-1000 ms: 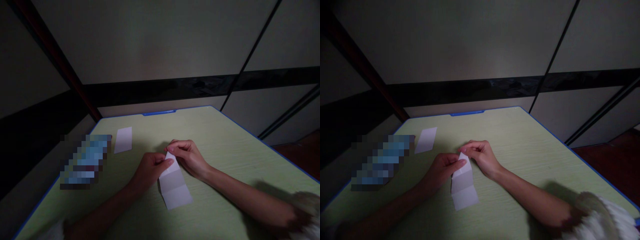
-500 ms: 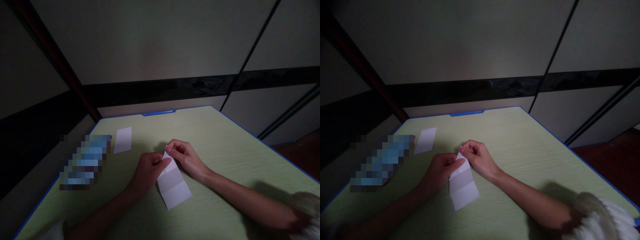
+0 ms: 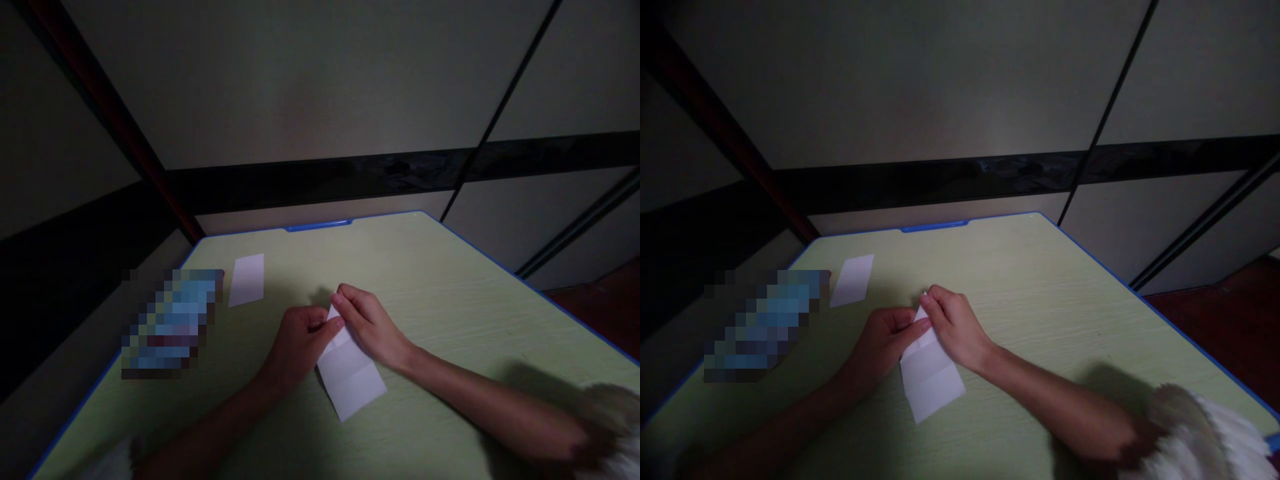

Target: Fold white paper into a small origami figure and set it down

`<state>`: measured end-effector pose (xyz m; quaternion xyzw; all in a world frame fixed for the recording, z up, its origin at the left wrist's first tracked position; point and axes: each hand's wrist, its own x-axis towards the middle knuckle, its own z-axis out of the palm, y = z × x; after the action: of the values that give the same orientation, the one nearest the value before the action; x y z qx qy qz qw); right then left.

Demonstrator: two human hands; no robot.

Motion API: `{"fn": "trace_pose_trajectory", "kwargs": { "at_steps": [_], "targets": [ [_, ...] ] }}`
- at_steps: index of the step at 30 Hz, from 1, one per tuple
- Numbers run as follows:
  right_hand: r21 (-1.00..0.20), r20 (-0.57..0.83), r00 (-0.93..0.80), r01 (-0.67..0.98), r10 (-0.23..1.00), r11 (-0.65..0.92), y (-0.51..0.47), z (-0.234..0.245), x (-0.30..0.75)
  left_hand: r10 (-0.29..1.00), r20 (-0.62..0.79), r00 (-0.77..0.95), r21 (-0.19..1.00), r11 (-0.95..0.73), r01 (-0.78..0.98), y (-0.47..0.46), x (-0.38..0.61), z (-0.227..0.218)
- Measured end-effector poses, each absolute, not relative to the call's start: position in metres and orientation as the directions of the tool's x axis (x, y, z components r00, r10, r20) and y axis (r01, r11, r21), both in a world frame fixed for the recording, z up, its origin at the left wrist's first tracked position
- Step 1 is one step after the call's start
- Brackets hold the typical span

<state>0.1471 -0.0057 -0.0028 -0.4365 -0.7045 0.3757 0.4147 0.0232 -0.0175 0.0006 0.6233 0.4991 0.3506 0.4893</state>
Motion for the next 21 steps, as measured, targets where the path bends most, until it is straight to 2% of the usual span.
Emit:
{"fn": "trace_pose_trajectory", "kwargs": {
  "at_steps": [7,14,17,21],
  "targets": [
    [-0.936,0.272,-0.218,0.167,0.937,0.311,-0.0087,-0.0026,0.1471,0.974,-0.057,0.219,0.958,-0.008,0.286,-0.0204,0.0252,0.0001],
    [-0.997,0.077,-0.323,-0.041,0.943,0.067,-0.0009,-0.0069,0.1492,0.990,-0.045,0.133,0.950,0.001,0.313,-0.0234,0.0246,0.0000],
    [-0.998,0.060,-0.355,0.013,0.933,0.069,-0.0020,-0.0077,0.1507,0.992,-0.059,0.113,0.957,0.024,0.290,-0.0239,0.0246,0.0006],
    [-0.974,0.112,-0.352,0.145,0.929,0.172,-0.0063,-0.0057,0.1506,0.991,-0.067,0.114,0.964,0.035,0.263,-0.0231,0.0250,0.0001]
  ]
}}
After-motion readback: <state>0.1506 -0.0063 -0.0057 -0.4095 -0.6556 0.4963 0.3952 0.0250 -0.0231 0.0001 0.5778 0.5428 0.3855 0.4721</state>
